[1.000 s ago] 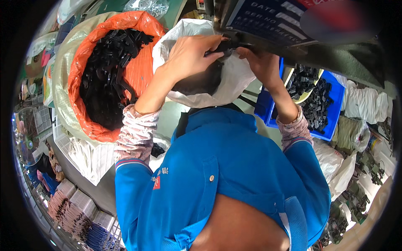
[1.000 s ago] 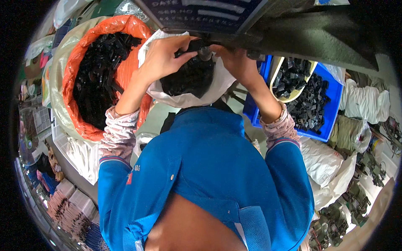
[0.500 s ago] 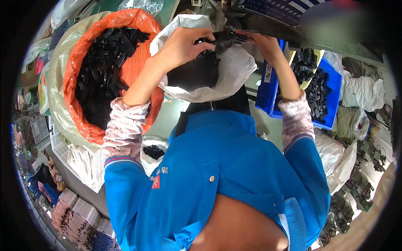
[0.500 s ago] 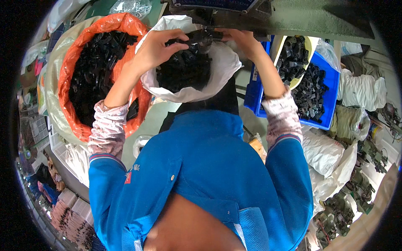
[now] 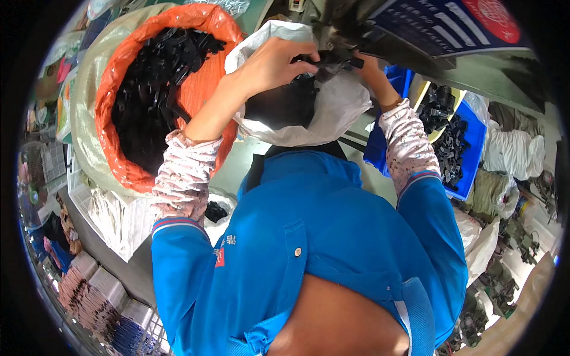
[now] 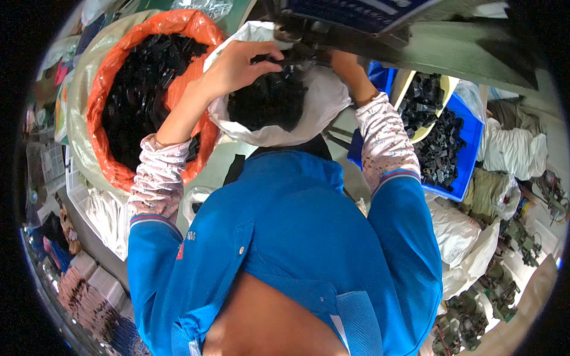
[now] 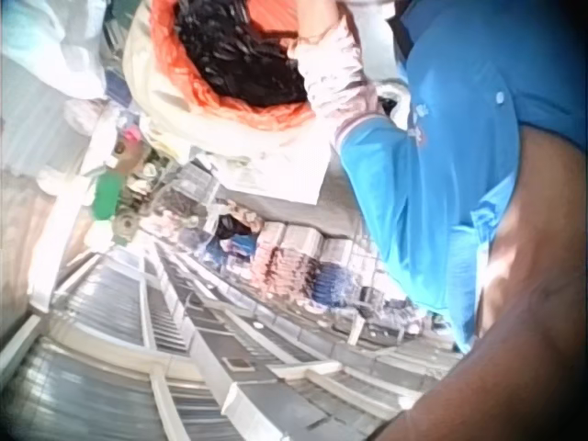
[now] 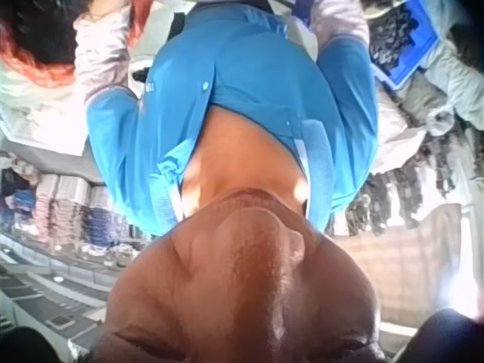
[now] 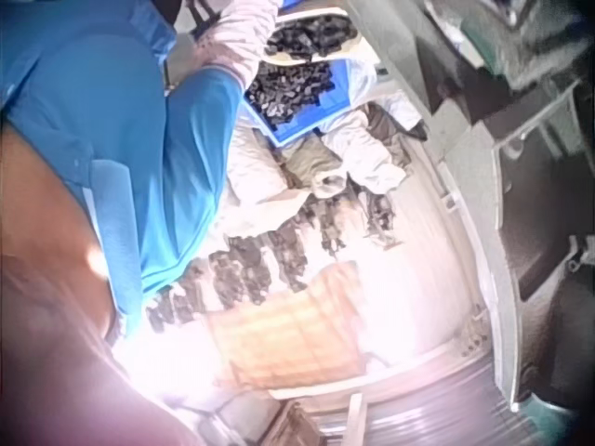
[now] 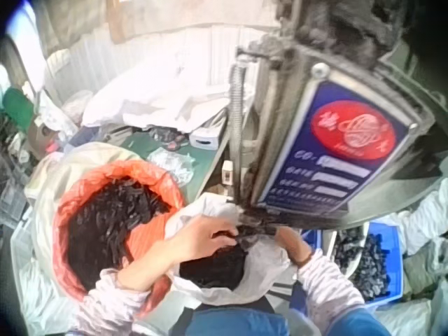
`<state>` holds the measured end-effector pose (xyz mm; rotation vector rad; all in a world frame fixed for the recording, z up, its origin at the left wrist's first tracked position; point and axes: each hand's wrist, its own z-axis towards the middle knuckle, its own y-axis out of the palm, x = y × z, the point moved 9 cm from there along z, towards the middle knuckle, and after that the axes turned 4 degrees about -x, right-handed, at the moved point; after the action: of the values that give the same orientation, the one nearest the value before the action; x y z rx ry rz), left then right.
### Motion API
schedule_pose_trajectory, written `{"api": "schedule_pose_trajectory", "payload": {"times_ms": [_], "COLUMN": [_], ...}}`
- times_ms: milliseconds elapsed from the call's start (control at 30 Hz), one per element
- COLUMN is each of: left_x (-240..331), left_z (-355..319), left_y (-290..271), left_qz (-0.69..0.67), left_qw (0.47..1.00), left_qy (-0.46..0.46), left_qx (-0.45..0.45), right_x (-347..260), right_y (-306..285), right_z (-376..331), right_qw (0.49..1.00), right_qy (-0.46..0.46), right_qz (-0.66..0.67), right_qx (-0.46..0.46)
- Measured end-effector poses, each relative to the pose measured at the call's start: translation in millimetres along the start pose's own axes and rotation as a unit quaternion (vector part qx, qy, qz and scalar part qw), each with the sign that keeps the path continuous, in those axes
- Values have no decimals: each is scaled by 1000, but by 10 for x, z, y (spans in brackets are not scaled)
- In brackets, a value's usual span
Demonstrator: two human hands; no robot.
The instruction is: The person repeatedly picks small black plastic parts from a blue bin, joins two pieces together by hand, and places the assembled units into a white sack. The person also briefly handles a small white object with both hands.
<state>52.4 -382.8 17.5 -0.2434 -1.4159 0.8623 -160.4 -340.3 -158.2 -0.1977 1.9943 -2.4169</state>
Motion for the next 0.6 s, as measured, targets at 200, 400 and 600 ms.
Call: {"api": "schedule_pose_trajectory", "payload": {"times_ms": [200,400,600], "left_x": [516,-246,-1406], "left_z": [-319,-1434,-3317], "left_y": [-34,-85,-410], "left_qz": [161,174,322], "left_qw": [950,932,741], "left_qy": [141,-105,-583], "left_qx": [229,301,91], "right_x": [494,758,872], "right_y": [354,366,294], "right_z": [-66,157,-73], "right_qw": [998,956,828], "right_qy": [35,239,315], "right_qz": [-50,171,455], "right_qx": [-28,-14,89]}}
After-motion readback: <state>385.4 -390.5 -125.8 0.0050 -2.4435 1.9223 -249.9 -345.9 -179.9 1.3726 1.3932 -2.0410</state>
